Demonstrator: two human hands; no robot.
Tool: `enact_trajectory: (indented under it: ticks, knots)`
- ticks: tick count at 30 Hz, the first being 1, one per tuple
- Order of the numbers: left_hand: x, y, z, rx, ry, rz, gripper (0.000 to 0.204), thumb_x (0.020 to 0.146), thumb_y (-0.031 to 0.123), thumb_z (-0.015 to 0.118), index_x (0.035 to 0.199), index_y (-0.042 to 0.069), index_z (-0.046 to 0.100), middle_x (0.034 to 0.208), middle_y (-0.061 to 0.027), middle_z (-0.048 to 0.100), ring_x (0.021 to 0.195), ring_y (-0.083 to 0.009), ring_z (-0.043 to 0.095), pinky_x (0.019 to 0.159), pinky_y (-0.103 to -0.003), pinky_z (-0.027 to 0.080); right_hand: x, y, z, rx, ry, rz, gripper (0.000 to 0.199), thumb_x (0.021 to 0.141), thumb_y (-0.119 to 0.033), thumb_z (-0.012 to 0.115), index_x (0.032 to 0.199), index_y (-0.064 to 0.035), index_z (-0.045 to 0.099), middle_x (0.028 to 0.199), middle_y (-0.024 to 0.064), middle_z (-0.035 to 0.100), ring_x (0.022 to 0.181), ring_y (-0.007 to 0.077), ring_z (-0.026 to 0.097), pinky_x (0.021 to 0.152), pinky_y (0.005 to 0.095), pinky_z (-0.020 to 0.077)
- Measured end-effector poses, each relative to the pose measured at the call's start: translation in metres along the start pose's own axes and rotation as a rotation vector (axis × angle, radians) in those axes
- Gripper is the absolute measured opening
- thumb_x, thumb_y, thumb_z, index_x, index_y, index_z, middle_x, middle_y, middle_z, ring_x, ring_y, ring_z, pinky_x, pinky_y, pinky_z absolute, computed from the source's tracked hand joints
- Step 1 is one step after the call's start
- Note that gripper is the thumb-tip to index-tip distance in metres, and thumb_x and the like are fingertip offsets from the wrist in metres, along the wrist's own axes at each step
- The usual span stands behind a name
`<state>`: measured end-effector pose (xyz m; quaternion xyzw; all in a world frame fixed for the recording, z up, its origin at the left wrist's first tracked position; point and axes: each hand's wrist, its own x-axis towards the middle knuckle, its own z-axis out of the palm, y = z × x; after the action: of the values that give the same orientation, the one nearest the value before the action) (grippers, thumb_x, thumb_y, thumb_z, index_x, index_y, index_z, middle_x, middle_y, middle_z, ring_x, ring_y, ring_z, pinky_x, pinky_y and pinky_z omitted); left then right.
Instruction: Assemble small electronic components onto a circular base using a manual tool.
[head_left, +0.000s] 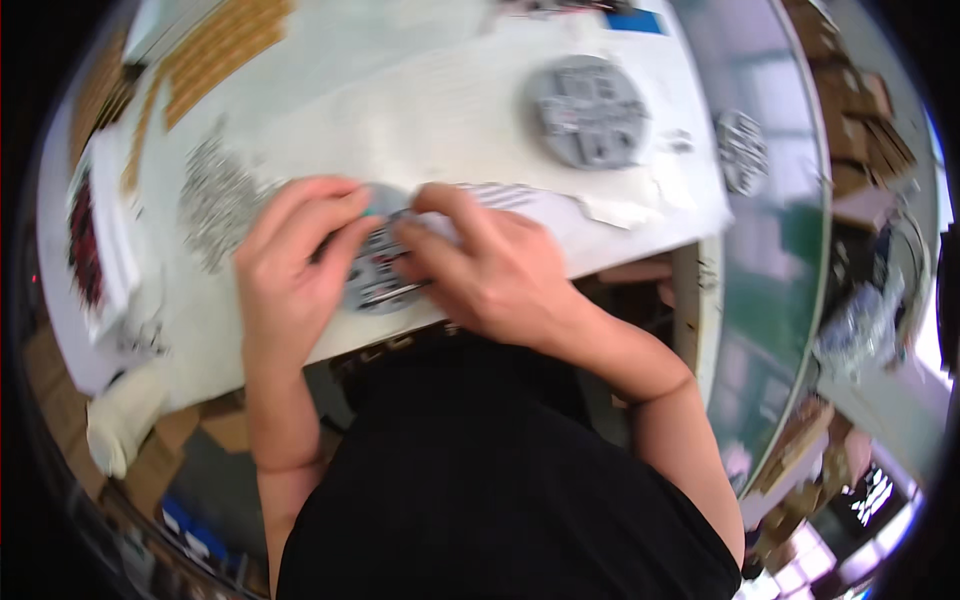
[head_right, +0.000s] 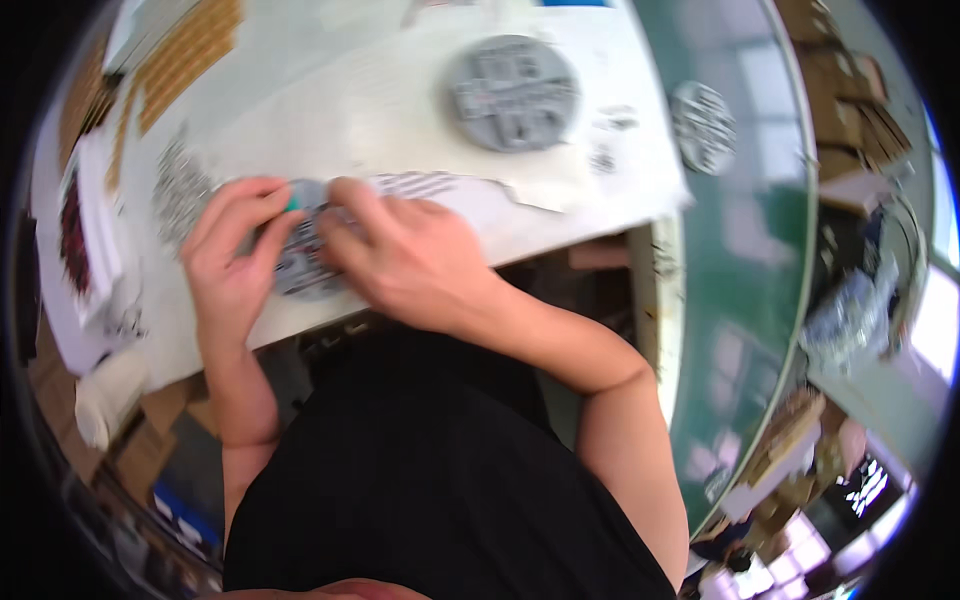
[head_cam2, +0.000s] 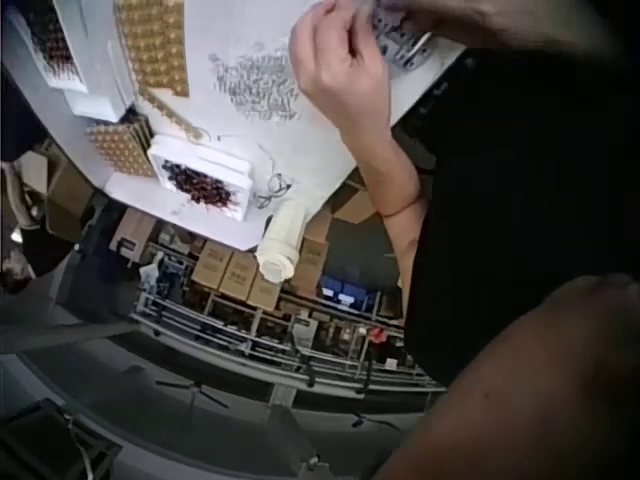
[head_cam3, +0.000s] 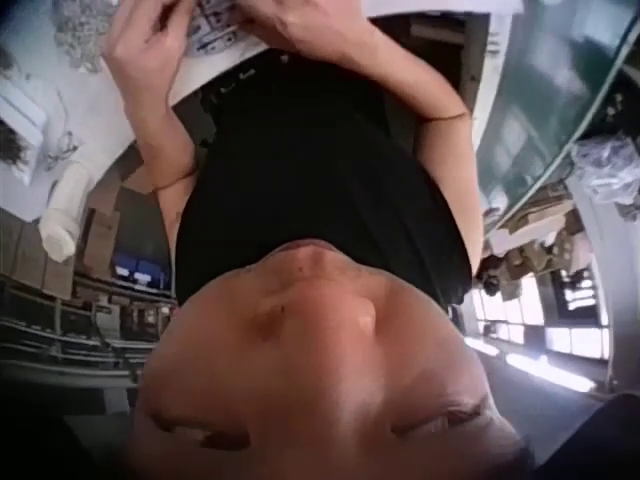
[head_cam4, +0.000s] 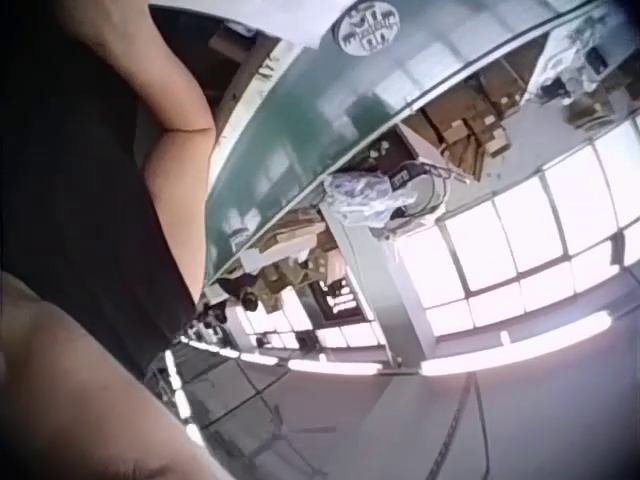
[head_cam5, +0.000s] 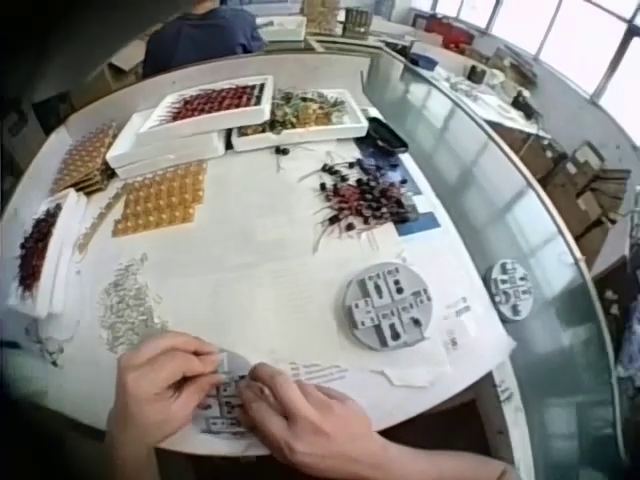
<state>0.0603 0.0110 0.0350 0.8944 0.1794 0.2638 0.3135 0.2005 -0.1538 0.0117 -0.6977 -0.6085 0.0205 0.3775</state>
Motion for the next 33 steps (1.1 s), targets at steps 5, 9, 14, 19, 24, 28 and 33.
enact_trajectory:
  ticks: [5,9,14,19,24,28,33]
  knots:
    - [-0.004,0.001,-0.020,0.068,-0.149,-0.013,0.032,0.082,0.008,0.088,0.111,0.000,0.077,0.120,-0.0137,0.074,0.105,-0.0278,0.069,0.095,-0.038,0.056,-0.007,0.012,-0.099,-0.168,0.277,0.445,0.034,0.084,-0.016,0.085,0.115,-0.0052,0.076,0.112,0.0108,0.075,0.091,0.0217,0.074,0.074,0.0324,0.0576]
    - [0.001,0.012,-0.026,0.162,-0.251,0.043,0.068,0.073,0.025,0.094,0.134,0.005,0.070,0.136,-0.0130,0.068,0.112,-0.0309,0.065,0.099,-0.042,0.054,-0.055,0.101,-0.201,-0.693,0.303,0.803,0.070,0.081,-0.040,0.091,0.134,0.0000,0.070,0.124,0.0179,0.076,0.112,0.0310,0.073,0.097,0.0374,0.0556]
    - [0.005,0.036,-0.014,0.367,-0.374,0.038,0.109,0.059,0.031,0.097,0.157,0.012,0.053,0.142,-0.0128,0.062,0.117,-0.0358,0.062,0.101,-0.046,0.052,-0.083,0.164,-0.209,-0.404,0.192,0.969,0.092,0.072,-0.050,0.092,0.139,0.0062,0.064,0.128,0.0255,0.071,0.120,0.0375,0.070,0.103,0.0446,0.0542]
    - [-0.005,0.033,-0.020,0.201,-0.269,0.017,0.111,0.057,0.024,0.098,0.157,0.014,0.053,0.137,-0.0148,0.062,0.119,-0.0358,0.063,0.104,-0.047,0.053,-0.029,0.137,-0.197,-0.436,0.230,0.866,0.092,0.072,-0.047,0.090,0.140,0.0067,0.061,0.136,0.0255,0.068,0.123,0.0367,0.068,0.105,0.0441,0.0533]
    - [-0.023,0.022,-0.028,-0.008,-0.108,-0.019,0.108,0.060,0.021,0.098,0.157,0.011,0.053,0.137,-0.0135,0.060,0.122,-0.0316,0.061,0.100,-0.041,0.056,0.036,0.081,-0.141,-0.333,0.061,0.469,0.088,0.073,-0.043,0.089,0.143,0.0018,0.061,0.137,0.0214,0.069,0.121,0.0350,0.070,0.104,0.0434,0.0540]
    - [-0.036,0.001,-0.024,-0.101,0.006,0.110,0.110,0.056,0.016,0.102,0.153,0.006,0.052,0.147,-0.0166,0.054,0.128,-0.0285,0.061,0.108,-0.043,0.054,0.054,0.076,-0.117,-0.316,-0.177,0.329,0.077,0.079,-0.040,0.089,0.140,-0.0011,0.064,0.131,0.0185,0.073,0.118,0.0323,0.071,0.099,0.0415,0.0560]
    - [-0.067,-0.019,0.002,-0.446,0.136,-0.052,0.103,0.060,0.015,0.103,0.147,0.006,0.048,0.155,-0.0181,0.044,0.135,-0.0308,0.056,0.107,-0.043,0.055,0.041,0.009,-0.094,0.151,-0.009,0.564,0.048,0.095,-0.024,0.079,0.135,-0.0006,0.068,0.120,0.0126,0.073,0.090,0.0183,0.060,0.078,0.0300,0.0489]
